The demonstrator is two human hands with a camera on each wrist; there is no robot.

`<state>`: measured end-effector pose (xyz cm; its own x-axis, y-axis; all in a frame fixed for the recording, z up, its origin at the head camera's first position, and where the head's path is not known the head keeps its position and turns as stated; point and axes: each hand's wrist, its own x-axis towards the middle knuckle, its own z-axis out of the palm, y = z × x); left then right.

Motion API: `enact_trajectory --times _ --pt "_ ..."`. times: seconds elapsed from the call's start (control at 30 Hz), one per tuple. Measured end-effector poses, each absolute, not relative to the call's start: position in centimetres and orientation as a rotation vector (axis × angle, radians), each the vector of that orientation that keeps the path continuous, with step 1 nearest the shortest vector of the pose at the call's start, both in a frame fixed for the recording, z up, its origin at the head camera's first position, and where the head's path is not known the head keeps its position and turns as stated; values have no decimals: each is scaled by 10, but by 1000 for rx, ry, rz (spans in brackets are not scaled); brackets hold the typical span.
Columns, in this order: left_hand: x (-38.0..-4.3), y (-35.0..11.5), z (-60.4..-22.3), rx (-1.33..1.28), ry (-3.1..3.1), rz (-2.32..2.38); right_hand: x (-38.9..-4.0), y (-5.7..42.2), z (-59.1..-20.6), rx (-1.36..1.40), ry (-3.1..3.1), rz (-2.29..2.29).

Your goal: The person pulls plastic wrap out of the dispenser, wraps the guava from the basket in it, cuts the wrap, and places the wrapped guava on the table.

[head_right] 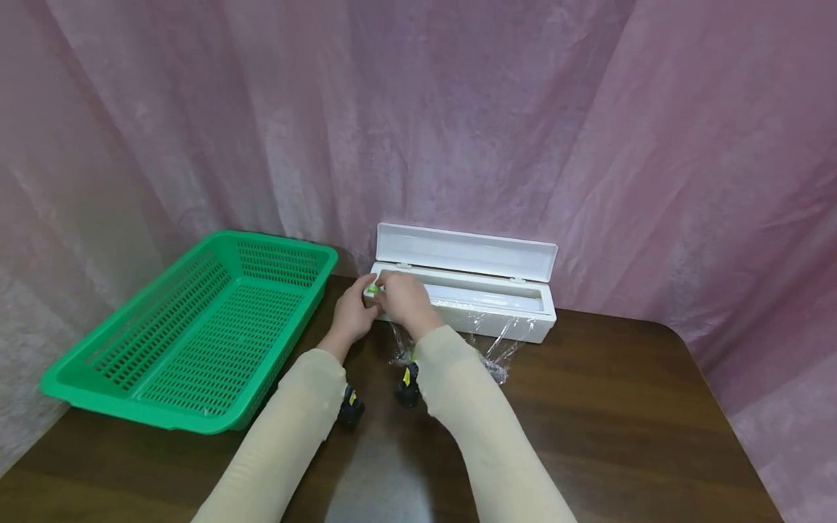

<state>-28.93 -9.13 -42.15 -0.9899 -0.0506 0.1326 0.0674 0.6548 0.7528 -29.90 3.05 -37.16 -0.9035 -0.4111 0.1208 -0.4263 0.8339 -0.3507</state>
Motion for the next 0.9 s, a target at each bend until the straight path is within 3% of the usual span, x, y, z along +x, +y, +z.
enact_trajectory --times 0.3,0.9 --pt "-277 -94 -427 -4 -2724 -1261 -290 24 -384 566 -2962 532" --pt "-291 -92 -419 -47 -2688 -1321 -297 34 -374 597 -2949 589"
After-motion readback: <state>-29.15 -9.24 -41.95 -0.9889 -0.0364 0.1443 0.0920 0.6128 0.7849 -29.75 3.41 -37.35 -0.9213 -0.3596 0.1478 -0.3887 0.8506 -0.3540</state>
